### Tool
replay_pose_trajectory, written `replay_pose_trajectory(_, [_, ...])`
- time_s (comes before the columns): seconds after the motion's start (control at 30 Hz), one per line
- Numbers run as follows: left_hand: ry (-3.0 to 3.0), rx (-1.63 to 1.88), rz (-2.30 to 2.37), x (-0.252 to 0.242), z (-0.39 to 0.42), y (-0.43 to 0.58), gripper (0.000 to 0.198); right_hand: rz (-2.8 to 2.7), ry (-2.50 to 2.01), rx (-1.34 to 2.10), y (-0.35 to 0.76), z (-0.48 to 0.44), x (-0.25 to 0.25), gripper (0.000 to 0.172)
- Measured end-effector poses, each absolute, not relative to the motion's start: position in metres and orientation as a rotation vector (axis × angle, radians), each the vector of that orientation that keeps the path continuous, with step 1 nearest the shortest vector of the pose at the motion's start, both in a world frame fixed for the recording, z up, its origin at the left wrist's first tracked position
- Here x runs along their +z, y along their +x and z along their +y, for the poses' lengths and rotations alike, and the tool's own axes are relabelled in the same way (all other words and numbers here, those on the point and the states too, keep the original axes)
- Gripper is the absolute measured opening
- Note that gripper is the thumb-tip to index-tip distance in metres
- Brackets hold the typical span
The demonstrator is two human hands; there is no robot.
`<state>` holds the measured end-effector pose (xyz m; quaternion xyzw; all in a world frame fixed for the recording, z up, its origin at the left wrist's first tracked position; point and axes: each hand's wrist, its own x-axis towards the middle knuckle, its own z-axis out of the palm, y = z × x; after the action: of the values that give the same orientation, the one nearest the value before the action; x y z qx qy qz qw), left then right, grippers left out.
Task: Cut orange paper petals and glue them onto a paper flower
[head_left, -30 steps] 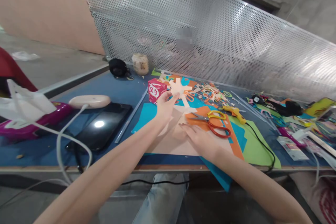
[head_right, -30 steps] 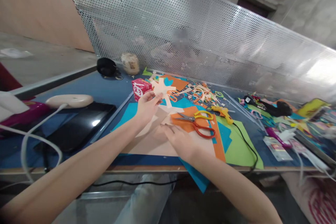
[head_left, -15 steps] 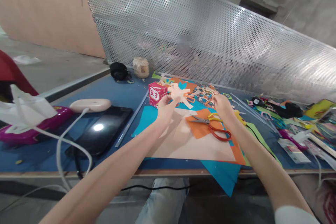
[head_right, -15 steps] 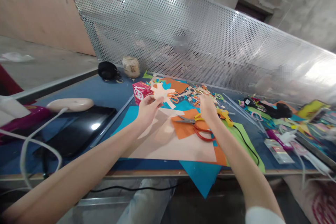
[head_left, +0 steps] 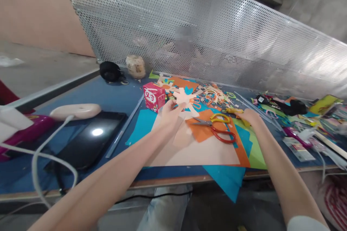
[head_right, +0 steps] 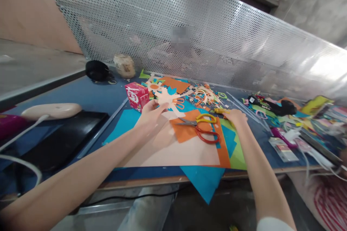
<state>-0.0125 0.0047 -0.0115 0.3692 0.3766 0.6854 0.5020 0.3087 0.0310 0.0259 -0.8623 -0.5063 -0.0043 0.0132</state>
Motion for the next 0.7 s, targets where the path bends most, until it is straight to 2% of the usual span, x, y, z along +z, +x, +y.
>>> replay_pose_trajectory(0.1, [0.909, 1.654, 0.908, -0.012, 0.003, -0.013, 0.024, -1.513, -2.713, 0.013, 0.306, 0.012, 0.016, 0.058])
replay_pose_trajectory(0.17, [0.914, 1.665, 0.909, -0.013, 0.003, -0.017, 0.022, -1.486, -2.696, -0.011, 0.299, 0.008, 0.013, 0.065])
replay_pose_trajectory(0.3, [0.901, 1.686, 0.907, -0.014, 0.005, -0.022, 0.023, -1.467, -2.604, -0.113, 0.285, 0.005, 0.018, 0.057])
replay_pose_trajectory(0.57, [0.904, 1.681, 0.866, -0.009, 0.002, -0.018, 0.021, -1.405, -2.195, -0.511, 0.262, -0.029, 0.053, 0.059])
replay_pose_trajectory(0.7, [0.911, 1.686, 0.876, -0.007, 0.003, -0.018, 0.021, -1.564, -1.705, -0.734, 0.226, -0.036, 0.061, 0.054])
